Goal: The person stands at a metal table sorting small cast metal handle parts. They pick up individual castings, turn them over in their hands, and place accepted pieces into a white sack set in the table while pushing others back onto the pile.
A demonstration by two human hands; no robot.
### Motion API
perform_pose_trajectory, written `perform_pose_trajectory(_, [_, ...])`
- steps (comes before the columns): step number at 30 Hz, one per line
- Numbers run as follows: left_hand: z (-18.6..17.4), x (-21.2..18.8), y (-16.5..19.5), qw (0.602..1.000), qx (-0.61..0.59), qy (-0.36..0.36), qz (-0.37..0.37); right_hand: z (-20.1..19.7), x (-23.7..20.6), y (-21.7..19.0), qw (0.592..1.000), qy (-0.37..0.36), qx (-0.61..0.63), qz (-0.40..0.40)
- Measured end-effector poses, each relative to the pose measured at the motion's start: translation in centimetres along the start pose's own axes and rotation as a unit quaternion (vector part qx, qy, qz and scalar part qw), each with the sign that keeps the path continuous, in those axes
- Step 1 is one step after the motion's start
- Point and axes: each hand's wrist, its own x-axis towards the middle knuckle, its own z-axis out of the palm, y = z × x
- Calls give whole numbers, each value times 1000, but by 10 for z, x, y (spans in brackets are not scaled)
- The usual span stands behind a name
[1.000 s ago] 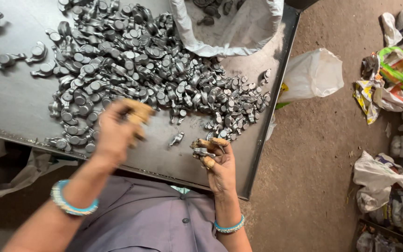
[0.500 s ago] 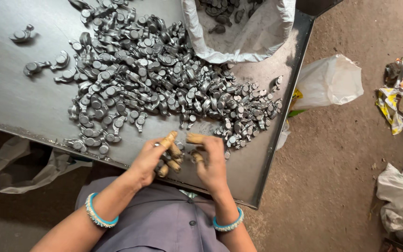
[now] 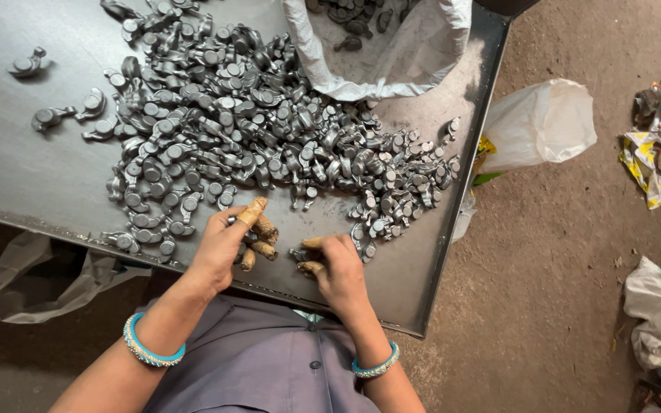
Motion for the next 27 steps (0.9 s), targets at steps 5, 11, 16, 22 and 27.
perform_pose_trajectory(5, [18, -3, -8, 998, 25, -39, -31, -4, -23, 23, 815, 31, 547, 190])
perform_pose_trajectory(11, [36, -2, -20, 992, 44, -88, -78, -10, -35, 40, 621, 48, 718, 312])
perform_pose_trajectory(16, [47, 3, -28, 989, 56, -108, -83, -14, -34, 40, 658, 26, 693, 292])
perform_pose_trajectory(22, [52, 8, -28, 978, 22, -116, -174, -17, -25, 24, 972, 200, 56, 109])
perform_pose_trajectory(27, [44, 12, -22, 982, -2, -107, -156, -16, -16, 5, 950, 235, -206, 30])
